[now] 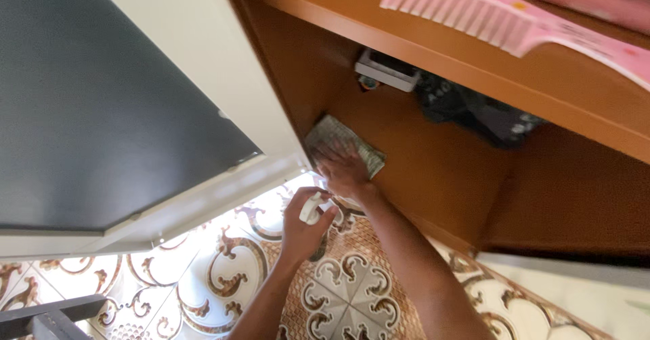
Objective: The person cleans the inside of a wooden cabinet and the exterior of a white wardrobe door using a spray bottle and a cloth. They wipe the cabinet shelves and then spray and wipe the wardrobe door, which is covered in stickers.
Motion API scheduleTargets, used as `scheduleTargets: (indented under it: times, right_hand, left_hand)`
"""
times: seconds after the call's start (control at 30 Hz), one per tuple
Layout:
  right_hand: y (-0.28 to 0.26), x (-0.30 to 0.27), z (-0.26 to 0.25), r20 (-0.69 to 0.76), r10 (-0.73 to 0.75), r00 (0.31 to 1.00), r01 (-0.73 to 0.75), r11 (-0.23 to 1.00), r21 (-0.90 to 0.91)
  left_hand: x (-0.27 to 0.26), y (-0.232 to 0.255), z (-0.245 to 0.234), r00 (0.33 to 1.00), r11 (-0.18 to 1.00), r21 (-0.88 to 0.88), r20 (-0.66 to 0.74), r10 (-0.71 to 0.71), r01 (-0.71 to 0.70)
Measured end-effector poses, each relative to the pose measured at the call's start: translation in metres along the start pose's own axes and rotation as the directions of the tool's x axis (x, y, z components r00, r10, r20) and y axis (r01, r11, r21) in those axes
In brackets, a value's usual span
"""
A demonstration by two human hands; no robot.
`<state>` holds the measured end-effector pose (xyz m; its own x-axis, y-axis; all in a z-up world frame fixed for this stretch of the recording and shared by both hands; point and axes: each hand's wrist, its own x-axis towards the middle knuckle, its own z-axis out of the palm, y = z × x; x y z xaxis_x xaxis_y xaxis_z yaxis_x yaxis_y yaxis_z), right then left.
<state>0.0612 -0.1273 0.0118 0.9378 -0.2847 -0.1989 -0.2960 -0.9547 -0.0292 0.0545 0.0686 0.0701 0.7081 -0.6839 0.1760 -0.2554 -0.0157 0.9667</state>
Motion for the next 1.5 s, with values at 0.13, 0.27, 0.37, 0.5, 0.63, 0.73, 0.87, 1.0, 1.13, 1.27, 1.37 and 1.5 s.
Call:
scheduleTargets:
  times: [0.13, 0.27, 0.37, 0.5, 0.63, 0.73, 0.87, 1.0, 1.13, 1.27, 1.37, 1.5]
  right_hand:
    - [0.011, -0.019, 0.015, -0.16, 0.029, 0.987, -0.02, 0.998, 0.061]
    - [0.053, -0.046, 0.022, -0.185, 0.208, 0.961, -0.184, 0.973, 0.139]
    - [0.094, -0.087, 0.028, -0.226, 0.37, 0.901, -0.348, 0.928, 0.133]
    - [0.125, -0.143, 0.048, -0.222, 0.605, 0.764, -0.531, 0.786, 0.316]
    - [0.126, -0.181, 0.07, -0.24, 0.721, 0.65, -0.619, 0.685, 0.383]
    - [0.107, -0.192, 0.084, -0.26, 0.784, 0.563, -0.686, 0.619, 0.383]
    - [0.101, -0.187, 0.084, -0.171, 0.819, 0.547, -0.707, 0.562, 0.43]
    - [0.118, -0.177, 0.071, -0.149, 0.835, 0.529, -0.712, 0.532, 0.458]
    - [0.144, -0.153, 0.051, -0.162, 0.855, 0.492, -0.717, 0.504, 0.482]
    - [0.175, -0.133, 0.04, -0.157, 0.861, 0.484, -0.715, 0.492, 0.496]
    - [0.196, -0.12, 0.034, -0.18, 0.853, 0.49, -0.711, 0.511, 0.483]
    - [0.217, -0.103, 0.037, -0.208, 0.851, 0.482, -0.71, 0.518, 0.477]
  left_hand:
    - [-0.005, 0.013, 0.007, 0.998, 0.999, -0.033, 0.055, -0.024, 0.025]
    - [-0.016, 0.019, 0.008, 0.998, 1.0, 0.012, 0.064, -0.01, 0.009]
    - [-0.024, 0.02, 0.016, 0.996, 1.0, -0.006, 0.084, 0.006, -0.005]
    - [-0.028, 0.021, 0.032, 0.985, 0.987, -0.115, 0.141, -0.097, 0.114]
    - [-0.032, 0.022, 0.043, 0.981, 0.994, -0.074, 0.168, 0.094, -0.083]
    - [-0.034, 0.023, 0.051, 0.976, 0.995, -0.085, 0.202, 0.077, -0.06]
    - [-0.035, 0.023, 0.052, 0.976, 0.997, -0.081, 0.217, 0.031, -0.013]
    - [-0.031, 0.02, 0.039, 0.983, 0.997, -0.022, 0.164, 0.076, -0.074]
    - [-0.02, 0.019, 0.028, 0.99, 1.0, -0.023, 0.139, 0.001, 0.002]
    - [-0.009, 0.013, 0.027, 0.992, 0.999, -0.03, 0.117, -0.041, 0.045]
    - [-0.003, 0.006, 0.032, 0.993, 0.997, -0.074, 0.119, -0.013, 0.022]
    - [0.008, -0.008, 0.042, 0.984, 0.984, -0.114, 0.131, -0.121, 0.136]
